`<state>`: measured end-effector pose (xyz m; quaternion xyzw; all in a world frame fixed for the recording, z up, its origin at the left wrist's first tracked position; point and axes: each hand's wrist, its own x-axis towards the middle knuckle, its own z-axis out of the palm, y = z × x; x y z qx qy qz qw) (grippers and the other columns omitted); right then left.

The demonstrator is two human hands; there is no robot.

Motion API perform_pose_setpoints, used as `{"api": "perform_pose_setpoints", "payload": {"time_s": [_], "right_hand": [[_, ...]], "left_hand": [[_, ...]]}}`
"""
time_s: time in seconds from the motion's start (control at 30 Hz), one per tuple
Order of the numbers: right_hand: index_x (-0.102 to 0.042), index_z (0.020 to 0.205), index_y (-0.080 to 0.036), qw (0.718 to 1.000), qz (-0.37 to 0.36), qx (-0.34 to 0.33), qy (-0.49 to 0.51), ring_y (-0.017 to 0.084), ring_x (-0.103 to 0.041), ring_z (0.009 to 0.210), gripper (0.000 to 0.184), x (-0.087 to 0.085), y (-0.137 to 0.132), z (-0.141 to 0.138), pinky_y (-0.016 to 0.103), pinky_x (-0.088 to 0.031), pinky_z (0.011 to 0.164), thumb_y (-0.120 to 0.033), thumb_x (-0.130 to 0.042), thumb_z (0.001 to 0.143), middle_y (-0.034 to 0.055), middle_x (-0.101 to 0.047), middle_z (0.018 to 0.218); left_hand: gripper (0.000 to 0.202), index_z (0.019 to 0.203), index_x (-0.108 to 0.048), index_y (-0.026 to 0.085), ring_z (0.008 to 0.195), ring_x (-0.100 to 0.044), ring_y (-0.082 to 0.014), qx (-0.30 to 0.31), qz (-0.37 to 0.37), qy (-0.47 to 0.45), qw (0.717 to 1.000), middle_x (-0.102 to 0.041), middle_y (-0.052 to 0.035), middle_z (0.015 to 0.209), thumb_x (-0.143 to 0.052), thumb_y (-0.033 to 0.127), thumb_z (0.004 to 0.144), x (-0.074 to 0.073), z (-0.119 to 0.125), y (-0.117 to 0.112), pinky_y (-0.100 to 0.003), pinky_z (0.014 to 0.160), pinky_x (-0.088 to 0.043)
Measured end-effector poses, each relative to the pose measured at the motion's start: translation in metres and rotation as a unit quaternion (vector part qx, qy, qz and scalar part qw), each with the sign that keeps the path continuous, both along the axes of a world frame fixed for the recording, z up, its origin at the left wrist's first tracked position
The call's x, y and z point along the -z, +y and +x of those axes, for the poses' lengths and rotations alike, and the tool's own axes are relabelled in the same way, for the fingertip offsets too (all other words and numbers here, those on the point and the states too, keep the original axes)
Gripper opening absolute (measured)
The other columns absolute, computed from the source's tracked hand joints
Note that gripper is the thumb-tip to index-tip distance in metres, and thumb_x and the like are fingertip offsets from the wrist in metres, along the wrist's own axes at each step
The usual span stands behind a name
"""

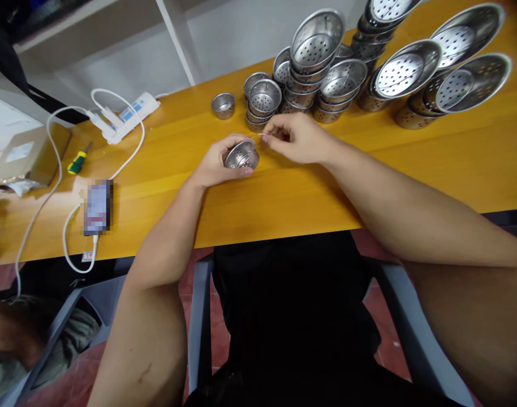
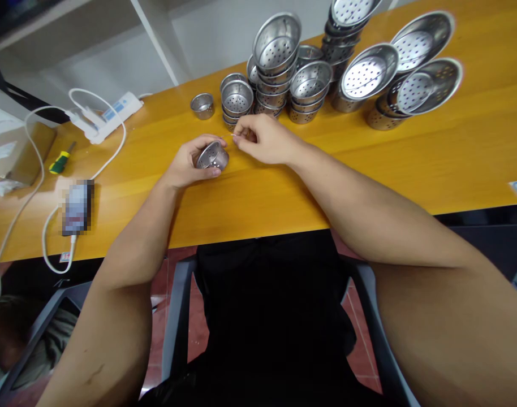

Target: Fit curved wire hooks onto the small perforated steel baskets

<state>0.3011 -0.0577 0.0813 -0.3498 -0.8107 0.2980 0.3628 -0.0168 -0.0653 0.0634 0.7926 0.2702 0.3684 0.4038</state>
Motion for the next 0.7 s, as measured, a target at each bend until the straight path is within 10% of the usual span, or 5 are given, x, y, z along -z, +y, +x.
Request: {"api": "perform_pose_setpoints", "payload": {"time_s": [0.37,0.7], "right_hand": [[-0.091,0.102,-0.032,0.998,0.056,-0.019,-0.005,0.036,-0.078,0.097,0.040,0.008,0.008,0.003,0.055,-0.066,0.096,-0.067,-0.089,0.121,0.0103,-0.084,0.101],[-0.093,0.114,-0.030,0.999,0.003,0.038,0.004,0.027,-0.063,0.079,0.042,0.002,0.010,0.008,0.049,-0.058,0.078,-0.072,-0.092,0.120,0.0043,-0.074,0.085]], "left_hand": [[0.092,0.140,-0.084,0.027,0.145,-0.087,-0.0371,-0.021,0.051,0.082,0.995,-0.089,-0.0147,0.155,-0.124,0.075,0.072,-0.009,0.008,-0.009,-0.055,0.136,-0.068],[0.116,0.163,-0.072,0.028,0.152,-0.082,-0.0422,-0.070,0.059,0.111,0.990,-0.080,-0.0155,0.161,-0.124,0.077,0.071,0.002,0.005,-0.005,-0.061,0.138,-0.067]]}}
